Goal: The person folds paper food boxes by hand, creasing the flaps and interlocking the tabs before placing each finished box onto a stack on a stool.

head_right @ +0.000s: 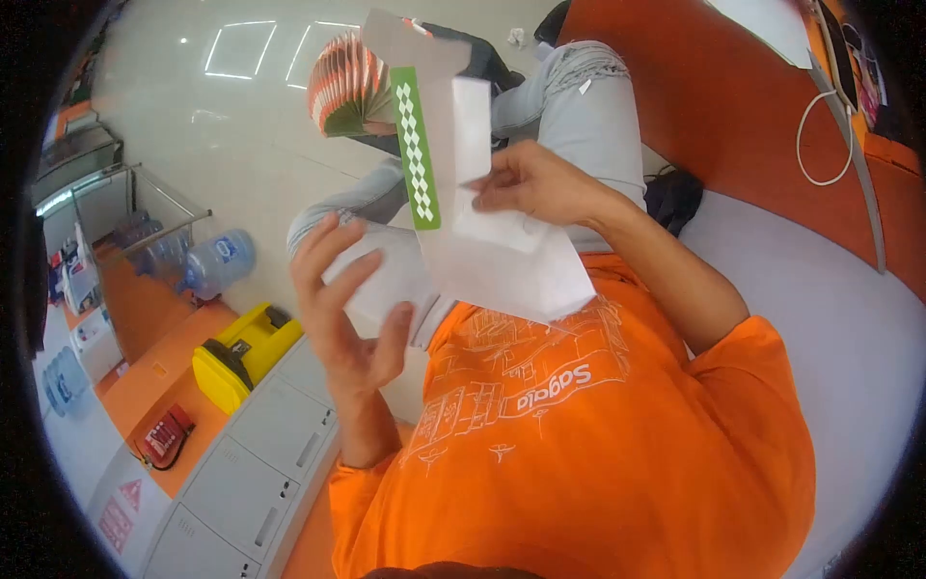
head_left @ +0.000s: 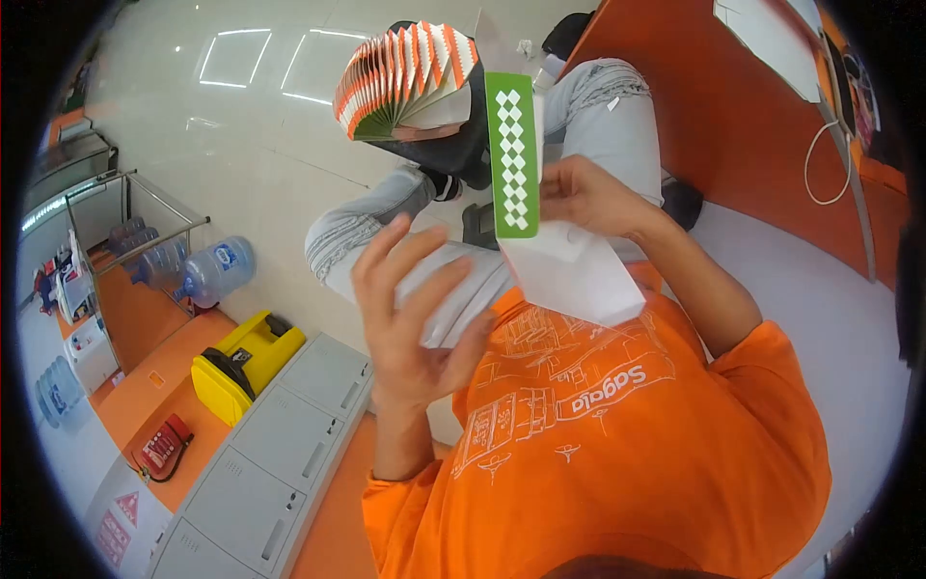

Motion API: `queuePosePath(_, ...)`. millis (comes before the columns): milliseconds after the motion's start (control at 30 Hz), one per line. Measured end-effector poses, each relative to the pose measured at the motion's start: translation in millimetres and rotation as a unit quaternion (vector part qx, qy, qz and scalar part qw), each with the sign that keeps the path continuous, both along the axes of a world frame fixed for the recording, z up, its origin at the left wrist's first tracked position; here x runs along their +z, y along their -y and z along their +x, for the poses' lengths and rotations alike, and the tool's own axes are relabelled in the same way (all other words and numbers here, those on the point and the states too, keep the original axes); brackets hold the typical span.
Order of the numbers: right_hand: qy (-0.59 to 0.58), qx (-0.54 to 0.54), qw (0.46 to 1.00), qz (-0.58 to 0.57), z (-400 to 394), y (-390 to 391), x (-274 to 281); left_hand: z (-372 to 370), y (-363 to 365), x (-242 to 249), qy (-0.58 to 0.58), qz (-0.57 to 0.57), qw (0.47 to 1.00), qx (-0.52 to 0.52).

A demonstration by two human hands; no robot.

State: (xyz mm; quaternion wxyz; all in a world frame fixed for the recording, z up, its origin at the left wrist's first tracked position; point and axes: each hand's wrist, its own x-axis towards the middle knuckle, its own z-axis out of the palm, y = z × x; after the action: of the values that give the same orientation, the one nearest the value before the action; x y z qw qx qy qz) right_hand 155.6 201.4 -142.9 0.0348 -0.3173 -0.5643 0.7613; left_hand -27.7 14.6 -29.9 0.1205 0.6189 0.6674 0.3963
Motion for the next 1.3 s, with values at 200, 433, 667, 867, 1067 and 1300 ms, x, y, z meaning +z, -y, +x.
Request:
queuePosePath(200,-0.048,0.257,0.964,-0.038,1.7,34.7,-20.8,5.8,-18.1,31.7,-0.152,-0.043,0.980,-0.125)
queuePosePath(433,-0.067,0.268,0.918,-0.285,14.5,46.5,-24.0,-29.7,-15.6,48.6,-0.022,-0.215,0.951,-0.222)
queuePosePath(667,-0.029,0.062,0.992,-0.102,2.0,5.7,4.8,-23.8,-12.1,52.4,0.036,-0.288,0.917,-0.274)
queuePosePath(867,-0.101,0.402,0.874,0.255,3.4,-0.5,115.4,-17.2,-20.3,44.4,0.083,-0.327,0.900,-0.275)
queuePosePath(1067,-0.170,0.301,0.878,0.331,16.8,17.5,119.4,-35.0,-22.0,48.7,0.102,-0.393,0.880,-0.248)
queuePosePath(1300,-0.192,0.219,0.808,0.512,25.6,38.4,110.6,-30.6,-22.6,33.9,0.022,-0.379,0.888,-0.257)
